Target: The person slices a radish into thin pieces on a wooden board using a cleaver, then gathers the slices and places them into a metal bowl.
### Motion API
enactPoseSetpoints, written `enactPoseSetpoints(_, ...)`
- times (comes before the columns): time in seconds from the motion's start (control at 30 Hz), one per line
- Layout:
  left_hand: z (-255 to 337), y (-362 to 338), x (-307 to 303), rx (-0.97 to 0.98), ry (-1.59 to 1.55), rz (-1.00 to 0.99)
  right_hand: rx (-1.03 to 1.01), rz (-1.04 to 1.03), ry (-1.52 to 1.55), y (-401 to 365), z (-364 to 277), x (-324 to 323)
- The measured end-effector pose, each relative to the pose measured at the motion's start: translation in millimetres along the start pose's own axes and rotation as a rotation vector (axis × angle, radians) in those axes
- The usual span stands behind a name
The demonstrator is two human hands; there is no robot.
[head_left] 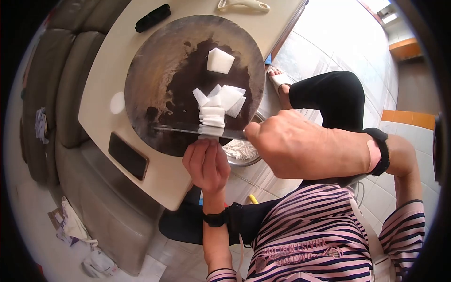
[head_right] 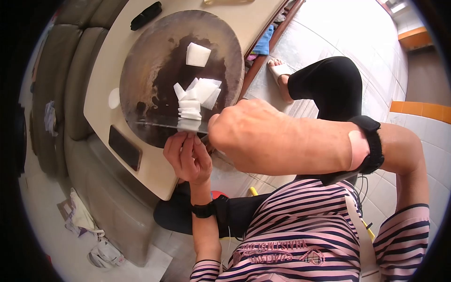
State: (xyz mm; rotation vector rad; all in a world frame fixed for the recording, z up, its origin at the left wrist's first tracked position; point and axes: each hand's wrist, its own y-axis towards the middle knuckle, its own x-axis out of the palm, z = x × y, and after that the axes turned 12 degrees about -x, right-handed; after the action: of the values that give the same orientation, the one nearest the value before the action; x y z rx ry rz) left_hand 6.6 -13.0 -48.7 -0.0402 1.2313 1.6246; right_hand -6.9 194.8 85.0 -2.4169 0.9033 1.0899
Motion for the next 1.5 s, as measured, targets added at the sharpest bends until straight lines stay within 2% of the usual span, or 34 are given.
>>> enactPoseSetpoints(0.47, -3.3, -5.4, -2.0, -0.012, 0.042, -0.018, -0.141, -0.083, -0.042, -13.4, -9.2, -11.4)
enactPoseSetpoints(0.7, -4.4, -9.7, -3.8, -0.042, 0.011, -0.015, -0.151, -0.018, -0.026, 19.2, -4.8, 7.7)
enactPoseSetpoints(0.9, -4.4, -4.2, -3.3, 0.035, 0.031, -0.014, -0.071, 0.025, 0.007, 18.0, 1.1, 8.4)
enactPoseSetpoints(0.97, -4.7, -3.9, -0.8, 0.030, -0.019, -0.017, 0.014, -0.035, 0.024, 10.6, 0.7, 2.8)
enactPoseSetpoints(1.1, -1.5, -3.2, -1.3, 0.015, 0.012, 0.000, -0.007, 0.012, 0.023, -6.4, 0.3, -0.2)
enactPoseSetpoints(1.2, -4.0, -4.5, -2.8, 0.021, 0.037, -0.005, -0.112, 0.053, 0.012, -12.5, -2.4, -3.1)
enactPoseSetpoints(1.4, -7.0, -7.0, -2.2, 0.041, 0.046, 0.024, -0.155, -0.014, -0.057, -14.4, -2.7, -4.6)
enactPoseSetpoints(1.5, -7.1, -10.6, -3.1, 0.018, 0.049, -0.013, -0.103, -0.069, -0.036, -13.6, -6.7, -6.6)
